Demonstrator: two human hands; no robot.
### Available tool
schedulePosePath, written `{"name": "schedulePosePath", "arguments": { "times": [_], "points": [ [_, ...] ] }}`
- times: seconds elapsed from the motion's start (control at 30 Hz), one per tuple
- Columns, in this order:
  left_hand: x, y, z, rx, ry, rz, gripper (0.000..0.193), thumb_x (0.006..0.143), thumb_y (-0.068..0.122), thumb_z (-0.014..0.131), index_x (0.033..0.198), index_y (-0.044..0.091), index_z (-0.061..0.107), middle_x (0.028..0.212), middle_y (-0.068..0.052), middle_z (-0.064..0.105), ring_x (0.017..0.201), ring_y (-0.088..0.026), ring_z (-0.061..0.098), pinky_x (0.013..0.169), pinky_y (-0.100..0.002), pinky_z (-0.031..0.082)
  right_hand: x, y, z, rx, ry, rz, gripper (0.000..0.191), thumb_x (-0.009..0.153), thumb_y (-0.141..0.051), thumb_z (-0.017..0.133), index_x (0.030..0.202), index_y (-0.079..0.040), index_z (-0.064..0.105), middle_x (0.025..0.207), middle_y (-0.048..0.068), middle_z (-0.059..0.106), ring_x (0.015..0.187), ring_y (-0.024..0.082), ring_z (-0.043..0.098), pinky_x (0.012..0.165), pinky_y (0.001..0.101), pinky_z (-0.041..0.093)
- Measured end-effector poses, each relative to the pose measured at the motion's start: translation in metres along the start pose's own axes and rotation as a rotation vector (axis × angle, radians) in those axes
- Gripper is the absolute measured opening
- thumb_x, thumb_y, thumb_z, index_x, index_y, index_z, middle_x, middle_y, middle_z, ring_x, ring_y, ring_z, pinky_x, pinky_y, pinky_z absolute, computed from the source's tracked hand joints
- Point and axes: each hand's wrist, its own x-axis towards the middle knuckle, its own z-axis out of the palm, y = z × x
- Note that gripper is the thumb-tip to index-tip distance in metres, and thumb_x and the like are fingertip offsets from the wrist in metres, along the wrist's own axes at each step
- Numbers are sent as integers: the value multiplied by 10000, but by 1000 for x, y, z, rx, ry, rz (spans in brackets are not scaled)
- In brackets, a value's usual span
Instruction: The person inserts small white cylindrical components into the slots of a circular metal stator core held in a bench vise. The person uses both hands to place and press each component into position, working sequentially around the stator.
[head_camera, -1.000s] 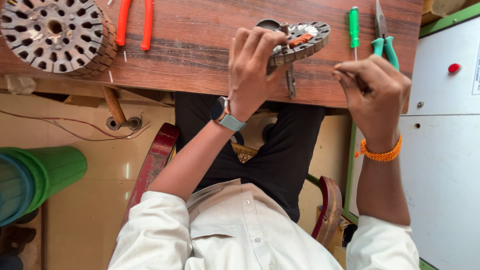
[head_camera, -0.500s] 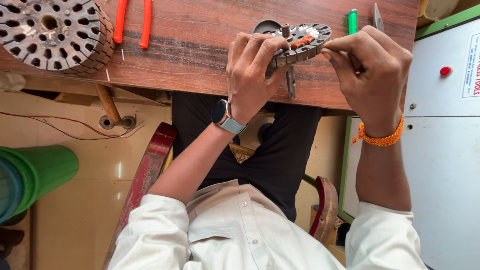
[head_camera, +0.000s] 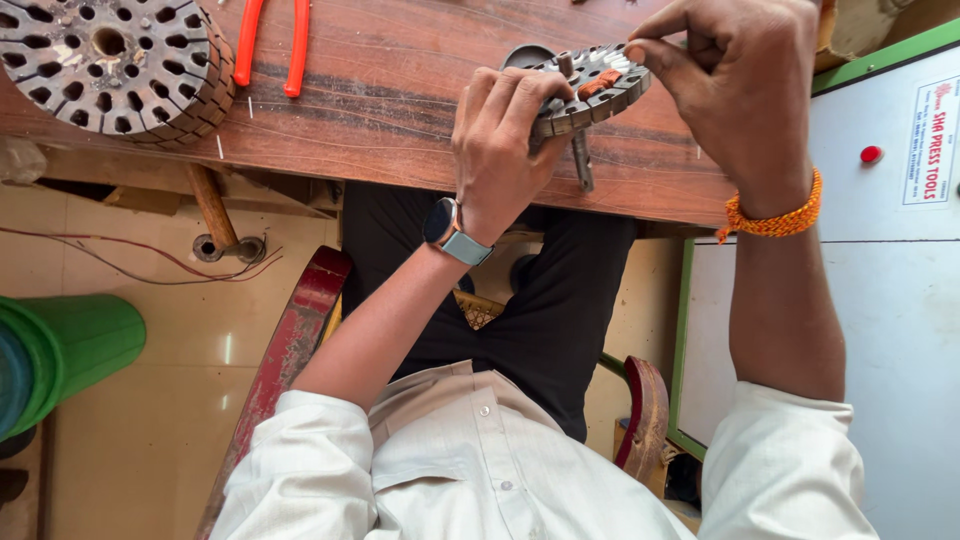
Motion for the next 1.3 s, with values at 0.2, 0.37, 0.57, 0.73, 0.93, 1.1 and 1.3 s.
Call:
{"name": "schedulePosePath", "arguments": {
  "times": [0.2,0.37,0.57,0.73,0.93,1.1,1.3],
  "points": [
    [3,-5,3,-51,5,-22,385,778,123,904,1098,175,697,1088,34,677,977,-209,592,877,-369,524,-10,-9,-9,33,5,25,101,990,55,863,987,40,763,679,56,518,596,91,437,549,267,311],
    [5,-12,2,-119,5,-3,391,794,117,915,1130,180,725,1104,55,693,982,-184,593,855,-339,545,-12,-5,-13,-20,23,-21,108,1001,54,863,990,25,760,656,49,509,587,81,442,583,277,310],
    [7,-13,-5,-106,-36,3,385,777,81,903,1098,166,708,1090,26,685,1002,-204,600,886,-359,540,-15,-1,-8,33,24,67,122,1014,32,888,1027,15,768,649,43,484,579,89,415,546,274,286],
    [9,-12,-8,-107,-55,3,385,771,65,893,1085,154,689,1075,11,675,1008,-218,597,899,-376,525,-21,-1,-6,77,-18,145,109,978,50,859,1004,20,758,652,32,479,580,76,392,533,266,269],
    [8,-11,-9,-119,-69,-1,366,789,113,913,1073,156,687,1070,19,669,996,-216,587,878,-372,512,-21,4,-5,91,-22,130,113,992,24,871,1013,17,760,662,29,505,581,69,407,526,263,279],
    [8,-10,-10,-111,-64,-6,366,793,133,912,1075,159,680,1072,20,667,997,-218,581,883,-374,506,-13,7,2,27,17,8,94,977,48,854,985,26,763,697,25,523,611,68,423,550,256,298],
    [7,-11,-9,-99,-74,1,383,792,145,913,1086,164,668,1080,18,658,1011,-224,578,899,-389,503,-1,14,5,-31,25,-22,130,972,-1,917,977,20,788,596,36,414,533,99,364,522,287,255]
  ]
}}
